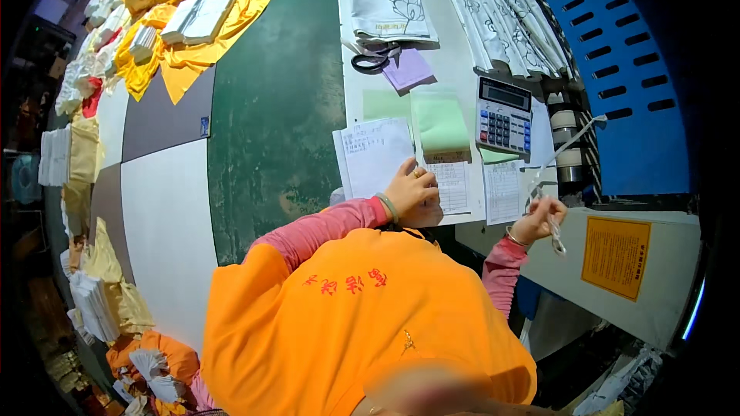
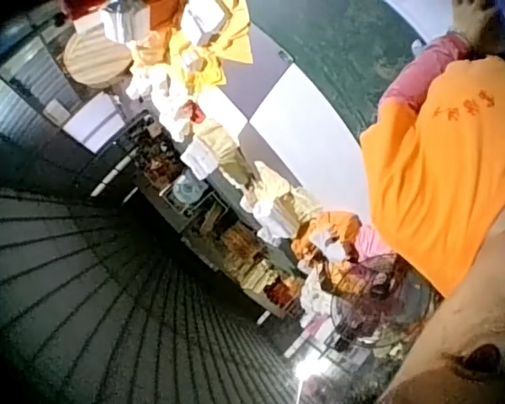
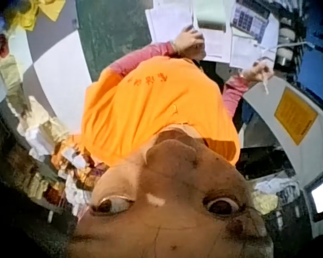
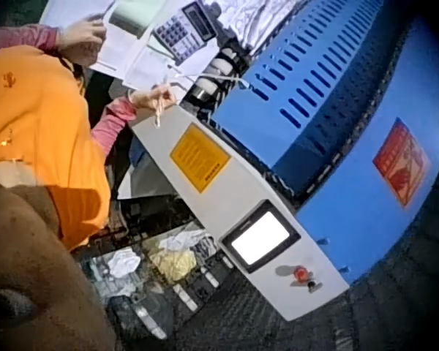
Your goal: The person calculates figures on a calculator, writes details into a ledger, tears off a slip of paper, and then folds and stacks several pieces of white fabric on a table before placing a stack into a clear plastic bag.
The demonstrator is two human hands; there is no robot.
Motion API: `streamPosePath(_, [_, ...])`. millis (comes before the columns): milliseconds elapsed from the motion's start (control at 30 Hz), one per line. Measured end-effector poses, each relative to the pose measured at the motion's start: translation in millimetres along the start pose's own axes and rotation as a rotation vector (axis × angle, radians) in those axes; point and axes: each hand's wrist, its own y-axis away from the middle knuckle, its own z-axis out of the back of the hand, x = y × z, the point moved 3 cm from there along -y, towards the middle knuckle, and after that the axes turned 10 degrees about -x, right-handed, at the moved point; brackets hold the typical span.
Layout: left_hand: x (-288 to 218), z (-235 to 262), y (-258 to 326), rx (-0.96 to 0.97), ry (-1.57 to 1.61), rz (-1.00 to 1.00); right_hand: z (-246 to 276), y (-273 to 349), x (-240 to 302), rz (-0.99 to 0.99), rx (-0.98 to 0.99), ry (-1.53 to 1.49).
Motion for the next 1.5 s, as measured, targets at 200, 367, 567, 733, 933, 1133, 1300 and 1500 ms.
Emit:
streamPosePath(200, [2,2,0,0.001,0.057,0.009,11,-17,13,0.038,-0.06,0.027])
streamPosePath(367, [4,4,1,0.035,0.151,0.051,22,-23,12,0.094,-0.143,0.049])
streamPosePath(567, [6,-1,1,0.022,0.187,0.045,46,-60,24,0.281,-0.338,0.238])
streamPosePath(733, [5,7,-4,0.005,0.232,0.064,28,-72,2,0.52,0.084,0.331])
streamPosePath(933, [2,10,-8,0.014,0.209,0.046,-11,-42,-25,0.371,0.506,0.473])
streamPosePath(1133, [1,13,-8,0.043,0.22,0.063,-35,-36,-56,0.664,0.633,0.532])
streamPosePath(1300, [1,14,-9,0.059,0.238,0.088,-58,-32,-70,0.692,0.671,0.554])
streamPosePath(1500, [2,12,-8,0.062,0.239,0.098,-83,-22,-81,0.726,0.72,0.548])
